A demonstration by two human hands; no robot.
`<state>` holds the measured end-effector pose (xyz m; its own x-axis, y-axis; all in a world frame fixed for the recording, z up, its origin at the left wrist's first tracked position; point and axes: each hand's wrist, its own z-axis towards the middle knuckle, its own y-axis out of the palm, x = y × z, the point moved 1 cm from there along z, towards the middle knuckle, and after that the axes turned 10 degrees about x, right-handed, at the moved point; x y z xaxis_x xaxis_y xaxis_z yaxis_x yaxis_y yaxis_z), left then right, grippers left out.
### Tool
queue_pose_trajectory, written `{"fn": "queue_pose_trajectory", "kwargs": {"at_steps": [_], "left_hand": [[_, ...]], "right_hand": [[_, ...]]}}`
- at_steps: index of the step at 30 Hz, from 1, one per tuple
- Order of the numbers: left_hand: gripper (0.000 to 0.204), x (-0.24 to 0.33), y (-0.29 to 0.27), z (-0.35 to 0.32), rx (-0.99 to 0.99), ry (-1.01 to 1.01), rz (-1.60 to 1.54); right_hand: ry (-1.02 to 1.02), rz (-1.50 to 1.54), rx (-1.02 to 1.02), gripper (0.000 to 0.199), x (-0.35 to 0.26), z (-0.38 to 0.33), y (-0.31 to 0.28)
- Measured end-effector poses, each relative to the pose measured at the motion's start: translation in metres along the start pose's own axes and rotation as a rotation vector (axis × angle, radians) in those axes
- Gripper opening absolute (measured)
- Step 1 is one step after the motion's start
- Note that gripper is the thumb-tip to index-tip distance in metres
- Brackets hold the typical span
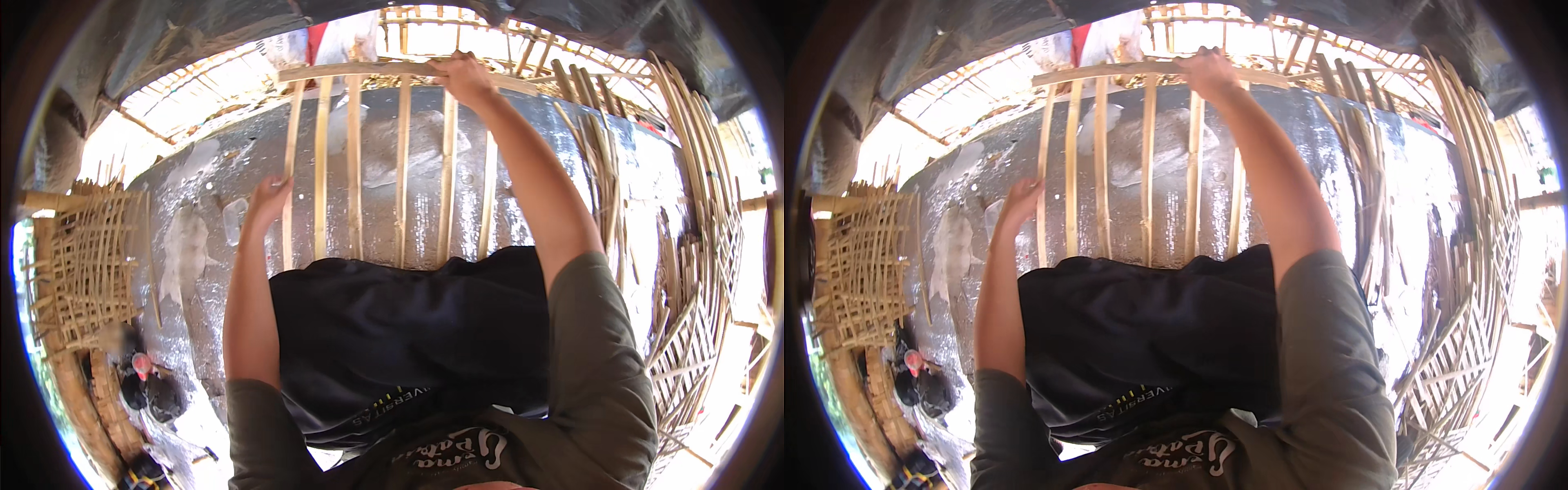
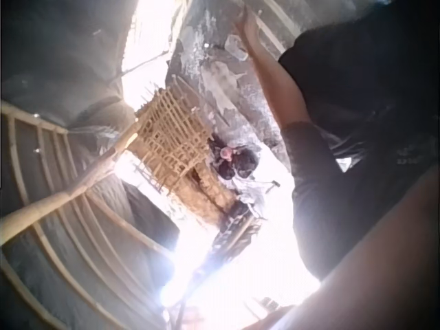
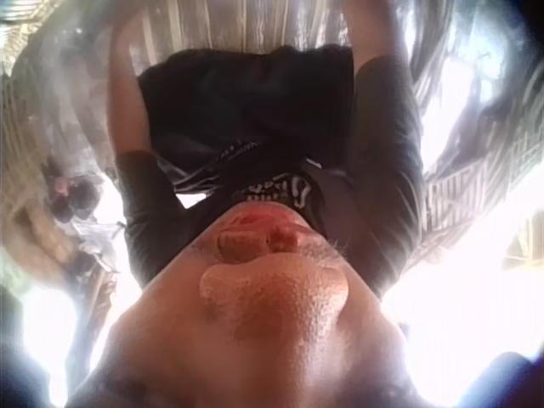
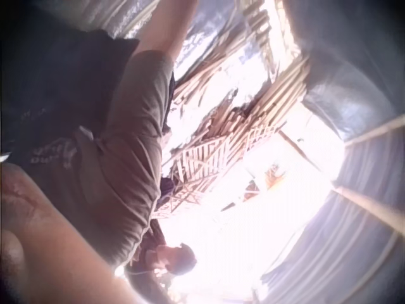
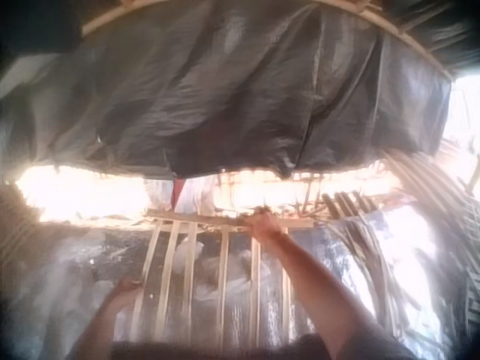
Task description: The person constructs a wooden frame by placing thin slats over a curved surface and securing them with a hammer.
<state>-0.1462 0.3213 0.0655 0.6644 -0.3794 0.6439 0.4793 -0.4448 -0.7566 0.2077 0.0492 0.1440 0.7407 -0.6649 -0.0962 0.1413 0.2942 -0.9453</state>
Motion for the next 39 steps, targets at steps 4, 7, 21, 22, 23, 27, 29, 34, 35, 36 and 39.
{"fn": "queue_pose_trajectory", "kwargs": {"at_steps": [4, 7, 21, 22, 23, 27, 29, 34, 35, 36, 39], "left_hand": [[0.068, 0.061, 0.013, 0.027, 0.139, 0.171, 0.059], [0.069, 0.091, 0.014, 0.067, 0.118, 0.211, 0.065], [0.037, 0.131, 0.056, 0.155, -0.089, -0.157, -0.866], [0.036, 0.134, 0.057, 0.157, -0.09, -0.172, -0.891], [0.035, 0.136, 0.056, 0.158, -0.092, -0.187, -0.917], [0.032, 0.138, 0.045, 0.163, -0.208, -0.183, -0.902], [0.041, 0.132, 0.037, 0.167, -0.205, -0.159, -0.916], [0.034, 0.111, 0.026, 0.184, -0.15, -0.246, -0.95], [0.034, 0.112, 0.025, 0.186, -0.161, -0.26, -0.942], [0.034, 0.121, 0.03, 0.179, -0.178, -0.263, -0.954], [0.036, 0.13, 0.034, 0.166, -0.25, -0.252, -0.989]], "right_hand": [[-0.085, -0.023, 0.088, 0.037, 0.039, -0.002, 0.019], [-0.071, 0.033, 0.086, 0.036, 0.027, -0.003, 0.007], [-0.148, 0.029, 0.113, 0.038, 0.012, -0.003, -0.002], [-0.155, 0.027, 0.115, 0.038, 0.012, -0.004, -0.003], [-0.141, 0.054, 0.099, 0.037, 0.013, -0.004, -0.004], [-0.143, 0.112, 0.073, 0.037, 0.013, -0.008, -0.01], [-0.175, 0.131, 0.061, 0.038, 0.007, -0.007, -0.018], [-0.238, 0.138, -0.009, 0.041, -0.004, 0.005, -0.018], [-0.239, 0.158, 0.006, 0.041, -0.001, 0.008, -0.018], [-0.219, 0.125, -0.007, 0.041, 0.003, 0.009, -0.02], [-0.178, 0.103, -0.048, 0.04, 0.005, 0.015, -0.028]]}}
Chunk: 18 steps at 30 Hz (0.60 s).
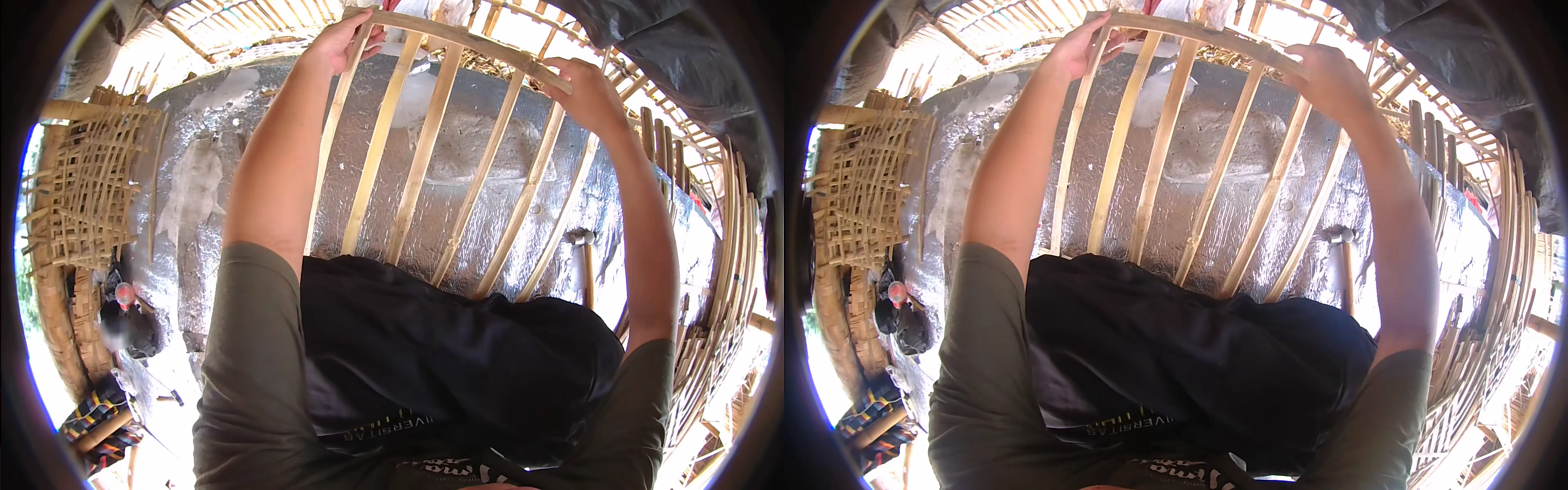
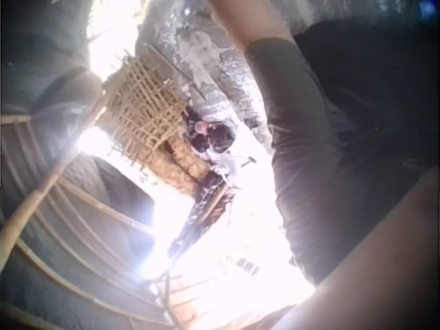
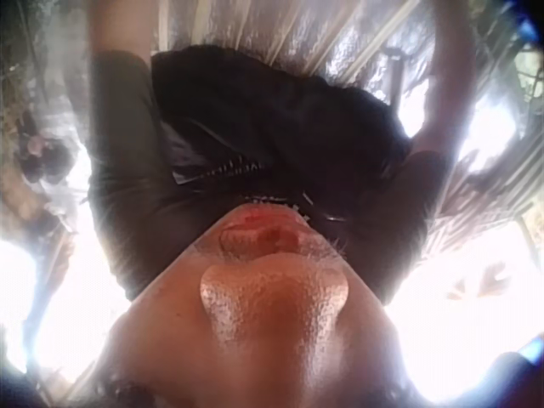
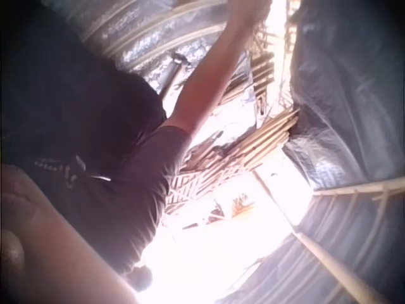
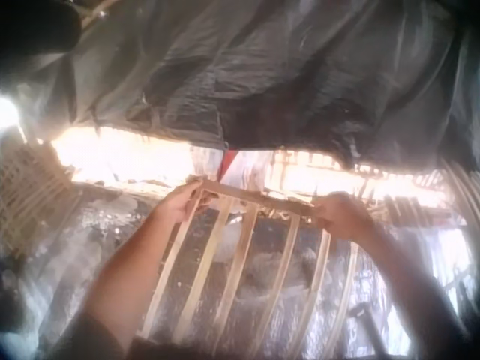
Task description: The person constructs a wooden frame by placing thin slats over a curved surface and securing them with a hammer.
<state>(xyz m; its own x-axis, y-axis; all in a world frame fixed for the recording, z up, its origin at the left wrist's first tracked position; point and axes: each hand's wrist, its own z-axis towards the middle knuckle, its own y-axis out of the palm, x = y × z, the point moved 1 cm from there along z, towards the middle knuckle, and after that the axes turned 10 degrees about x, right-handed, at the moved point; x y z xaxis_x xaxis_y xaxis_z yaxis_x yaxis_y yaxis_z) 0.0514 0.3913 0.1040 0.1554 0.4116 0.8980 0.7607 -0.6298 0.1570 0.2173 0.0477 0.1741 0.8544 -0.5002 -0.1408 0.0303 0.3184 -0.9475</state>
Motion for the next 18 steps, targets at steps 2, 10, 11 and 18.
{"fn": "queue_pose_trajectory", "kwargs": {"at_steps": [2, 10, 11, 18], "left_hand": [[0.041, 0.001, -0.001, -0.003, -0.115, -0.011, -0.021], [0.048, -0.002, 0.009, -0.011, -0.295, -0.018, 0.08], [0.047, -0.004, 0.007, -0.008, -0.242, 0.007, 0.088], [0.044, -0.002, 0.007, -0.006, -0.222, 0.037, 0.086]], "right_hand": [[0.02, 0.063, -0.026, 0.039, 0.006, 0.002, -0.004], [-0.031, 0.035, 0.053, 0.034, 0.02, -0.003, 0.004], [-0.049, 0.044, 0.074, 0.034, 0.02, -0.002, 0.004], [-0.029, 0.103, 0.097, 0.035, 0.027, -0.006, 0.009]]}}
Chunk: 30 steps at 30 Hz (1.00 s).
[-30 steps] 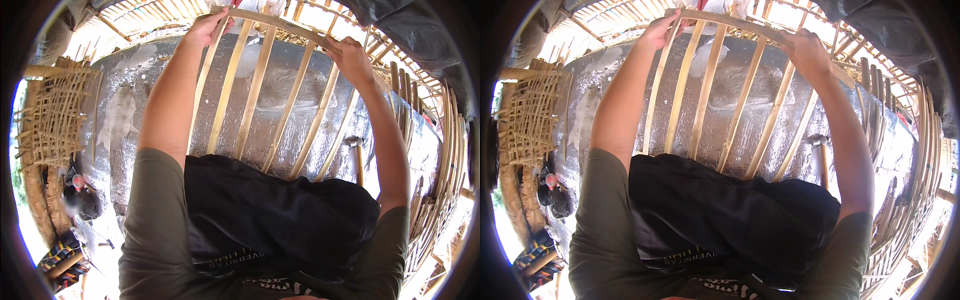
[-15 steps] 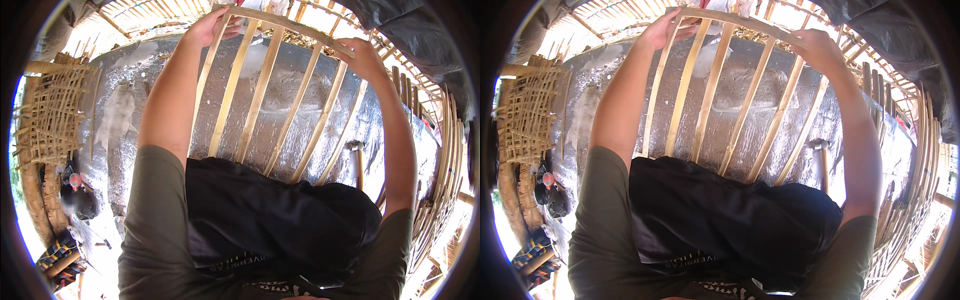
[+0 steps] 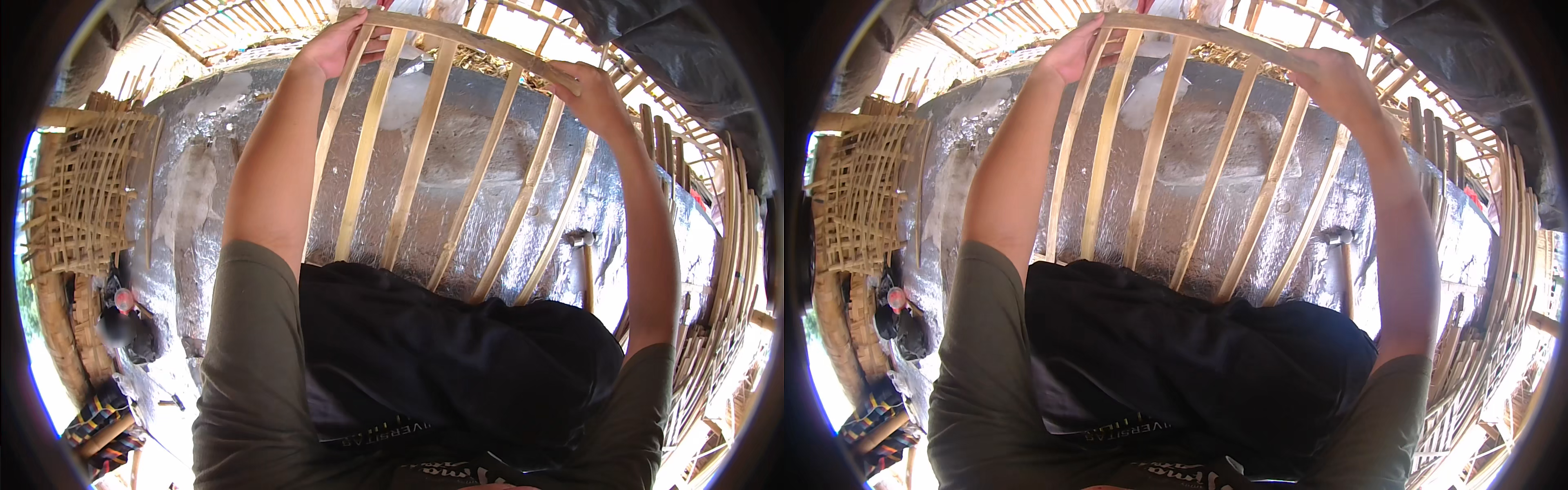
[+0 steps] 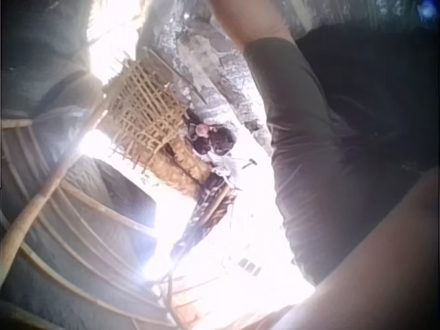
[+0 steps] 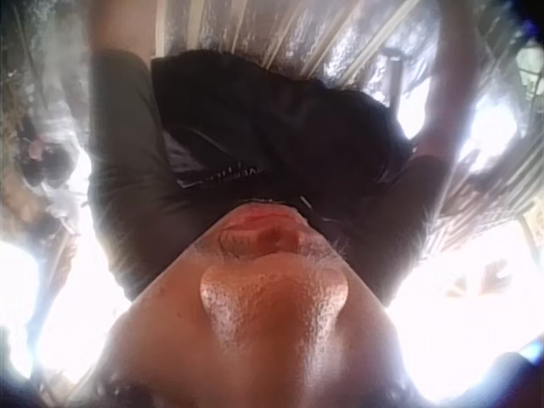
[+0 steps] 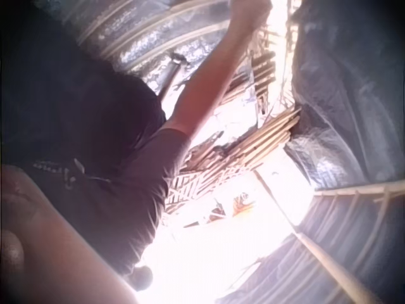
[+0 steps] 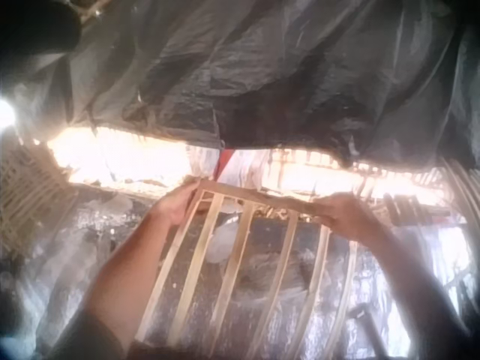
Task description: The person constructs a wooden frame by placing thin slats over a curved surface and securing them with a hammer.
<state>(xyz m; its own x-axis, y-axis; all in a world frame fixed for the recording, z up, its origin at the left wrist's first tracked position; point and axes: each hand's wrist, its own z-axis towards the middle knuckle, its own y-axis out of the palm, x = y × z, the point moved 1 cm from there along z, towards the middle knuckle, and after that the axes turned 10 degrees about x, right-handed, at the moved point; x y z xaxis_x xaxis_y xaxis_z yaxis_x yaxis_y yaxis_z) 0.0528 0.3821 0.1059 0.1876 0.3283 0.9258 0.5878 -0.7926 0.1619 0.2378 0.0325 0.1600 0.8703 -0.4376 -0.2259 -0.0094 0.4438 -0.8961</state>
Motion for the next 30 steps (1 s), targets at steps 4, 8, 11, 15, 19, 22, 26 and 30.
{"fn": "queue_pose_trajectory", "kwargs": {"at_steps": [4, 8, 11, 15, 19, 22, 26, 30], "left_hand": [[0.042, 0.003, 0.004, -0.007, 0.026, 0.019, -0.001], [0.042, 0.003, 0.001, -0.006, 0.02, 0.026, -0.029], [0.042, 0.003, 0.0, -0.006, -0.004, 0.023, -0.013], [0.042, 0.001, -0.001, -0.003, 0.01, 0.018, -0.03], [0.043, -0.003, -0.003, 0.001, 0.017, 0.022, -0.02], [0.044, -0.005, -0.01, 0.002, 0.004, 0.027, 0.008], [0.045, -0.004, -0.004, -0.001, 0.025, 0.027, 0.022], [0.044, -0.003, 0.0, -0.004, 0.046, 0.036, 0.034]], "right_hand": [[0.006, 0.037, -0.01, 0.035, -0.002, -0.002, -0.003], [-0.02, 0.061, 0.013, 0.035, -0.003, -0.004, -0.002], [-0.047, 0.045, 0.048, 0.036, 0.0, -0.008, 0.002], [-0.029, 0.085, 0.015, 0.038, 0.001, -0.011, 0.002], [-0.054, 0.087, 0.031, 0.038, 0.005, -0.012, 0.004], [-0.067, 0.072, 0.01, 0.039, -0.002, -0.008, 0.004], [-0.012, 0.066, 0.022, 0.047, 0.002, 0.001, 0.008], [0.004, 0.166, -0.023, 0.041, 0.002, 0.019, 0.015]]}}
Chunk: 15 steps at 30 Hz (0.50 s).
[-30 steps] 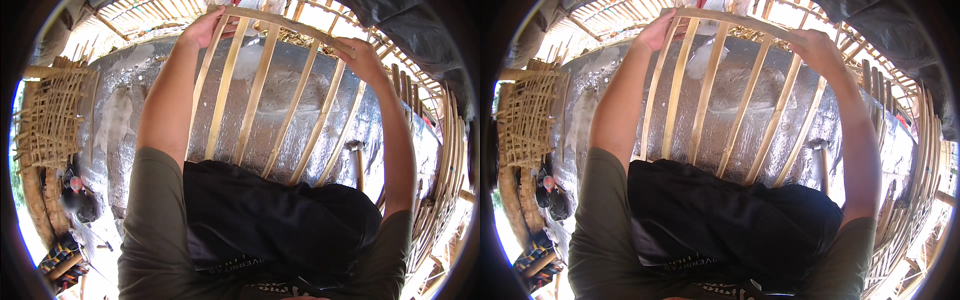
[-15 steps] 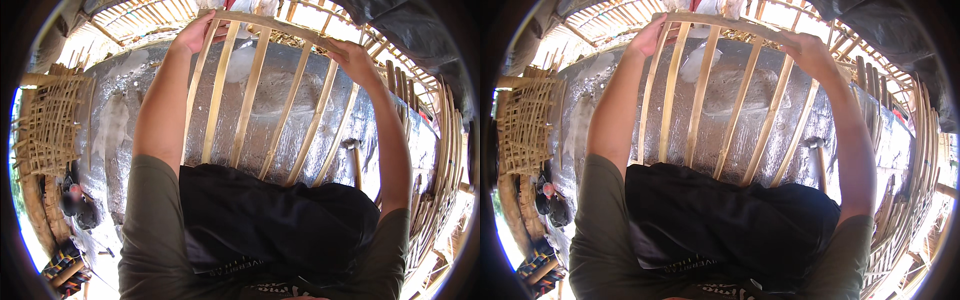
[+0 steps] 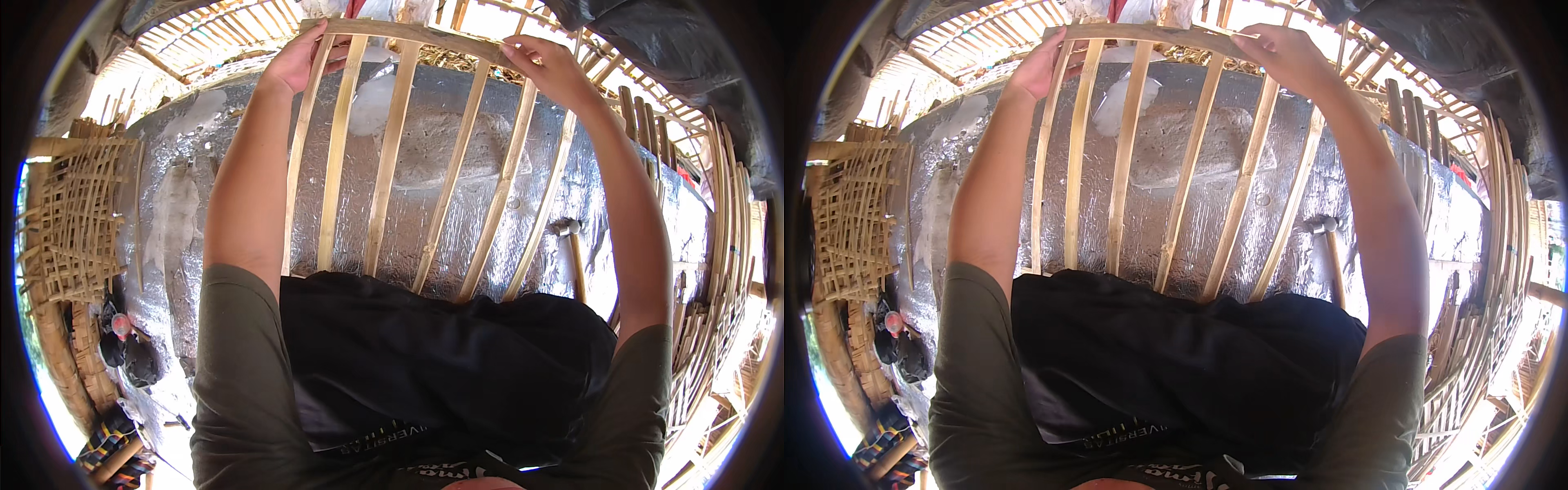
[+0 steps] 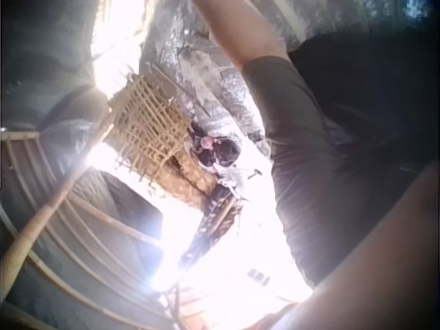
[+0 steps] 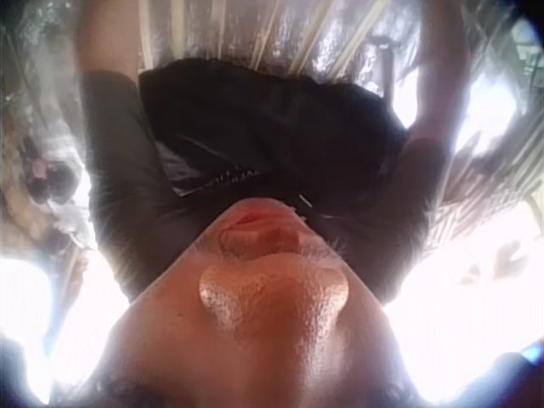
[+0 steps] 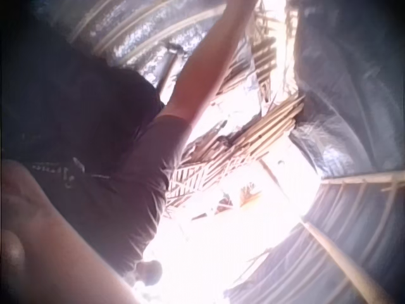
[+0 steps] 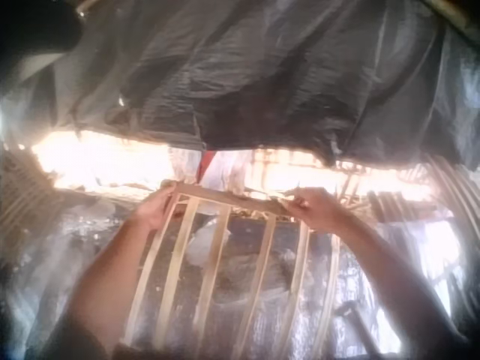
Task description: The person constructs a wooden frame by placing thin slats over a curved surface and securing them with a hammer.
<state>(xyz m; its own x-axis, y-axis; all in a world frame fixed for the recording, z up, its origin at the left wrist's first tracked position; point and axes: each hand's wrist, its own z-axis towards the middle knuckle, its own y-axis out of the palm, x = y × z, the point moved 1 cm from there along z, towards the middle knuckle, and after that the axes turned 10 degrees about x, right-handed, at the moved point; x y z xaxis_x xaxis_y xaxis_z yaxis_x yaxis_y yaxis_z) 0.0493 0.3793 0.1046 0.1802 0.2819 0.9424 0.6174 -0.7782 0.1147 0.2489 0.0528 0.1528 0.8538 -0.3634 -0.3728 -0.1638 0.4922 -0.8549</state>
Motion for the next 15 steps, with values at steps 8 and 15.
{"fn": "queue_pose_trajectory", "kwargs": {"at_steps": [8, 15], "left_hand": [[0.044, 0.002, -0.002, -0.001, 0.009, -0.015, 0.002], [0.047, 0.004, 0.005, -0.006, 0.023, -0.005, 0.022]], "right_hand": [[0.184, 0.232, -0.258, 0.041, 0.013, 0.035, 0.018], [0.236, -0.125, -0.385, 0.096, 0.031, 0.041, 0.008]]}}
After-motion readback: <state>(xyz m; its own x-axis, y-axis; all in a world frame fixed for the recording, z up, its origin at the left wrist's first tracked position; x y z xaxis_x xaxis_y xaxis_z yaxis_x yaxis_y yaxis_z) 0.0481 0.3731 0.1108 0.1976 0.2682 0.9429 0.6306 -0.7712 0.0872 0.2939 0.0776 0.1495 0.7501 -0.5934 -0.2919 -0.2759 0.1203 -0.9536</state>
